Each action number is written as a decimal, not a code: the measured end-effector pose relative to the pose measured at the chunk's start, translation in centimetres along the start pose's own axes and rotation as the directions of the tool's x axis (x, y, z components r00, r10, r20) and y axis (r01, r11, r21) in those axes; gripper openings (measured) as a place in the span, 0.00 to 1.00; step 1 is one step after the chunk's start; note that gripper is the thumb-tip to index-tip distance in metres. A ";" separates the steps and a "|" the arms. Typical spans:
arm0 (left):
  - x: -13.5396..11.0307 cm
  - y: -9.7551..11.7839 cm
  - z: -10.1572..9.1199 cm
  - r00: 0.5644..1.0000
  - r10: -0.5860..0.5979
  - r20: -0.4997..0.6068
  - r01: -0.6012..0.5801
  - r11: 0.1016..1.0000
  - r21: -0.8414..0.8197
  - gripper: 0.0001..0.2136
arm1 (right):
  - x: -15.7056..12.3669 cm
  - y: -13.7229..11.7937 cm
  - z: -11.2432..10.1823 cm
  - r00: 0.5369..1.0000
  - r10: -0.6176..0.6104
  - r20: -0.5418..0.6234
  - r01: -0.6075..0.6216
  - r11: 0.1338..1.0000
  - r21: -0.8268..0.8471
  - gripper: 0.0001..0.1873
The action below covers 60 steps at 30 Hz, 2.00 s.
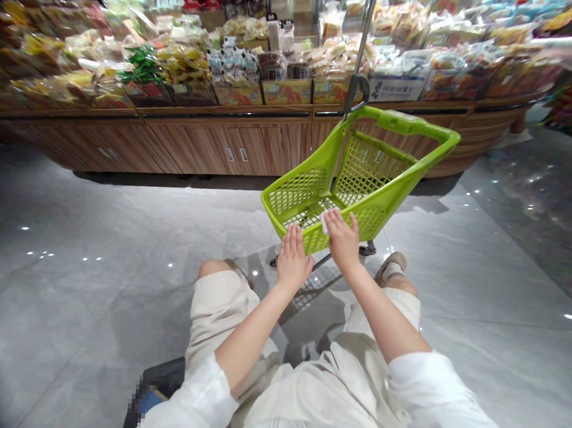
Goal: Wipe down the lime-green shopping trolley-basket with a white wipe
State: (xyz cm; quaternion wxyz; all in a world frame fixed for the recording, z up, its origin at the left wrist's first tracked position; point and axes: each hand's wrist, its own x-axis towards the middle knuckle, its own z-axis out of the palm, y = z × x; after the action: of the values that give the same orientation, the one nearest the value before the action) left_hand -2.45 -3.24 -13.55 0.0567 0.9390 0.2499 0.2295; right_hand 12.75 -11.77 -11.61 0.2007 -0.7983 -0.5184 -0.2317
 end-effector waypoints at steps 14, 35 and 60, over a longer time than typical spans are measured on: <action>0.0 0.0 -0.2 1.000 0.002 0.020 -0.002 1.000 0.020 0.42 | 0.0 0.3 -0.1 1.000 -0.003 -0.014 0.004 1.000 0.011 0.37; 0.0 -0.2 -0.1 1.000 0.017 0.003 -0.017 1.000 0.021 0.42 | 0.7 3.7 -1.0 0.988 -0.137 0.065 0.136 0.991 0.014 0.36; 0.0 -0.1 -0.2 1.000 0.007 0.024 -0.007 1.000 0.017 0.43 | -0.2 -0.3 -0.7 0.953 -0.280 0.114 0.271 0.959 0.088 0.36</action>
State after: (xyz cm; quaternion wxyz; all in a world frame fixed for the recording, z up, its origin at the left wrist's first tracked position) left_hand -2.56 -3.10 -13.38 0.0507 0.9429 0.2480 0.2165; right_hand 12.23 -12.21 -11.13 0.1621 -0.7236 -0.6441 -0.1880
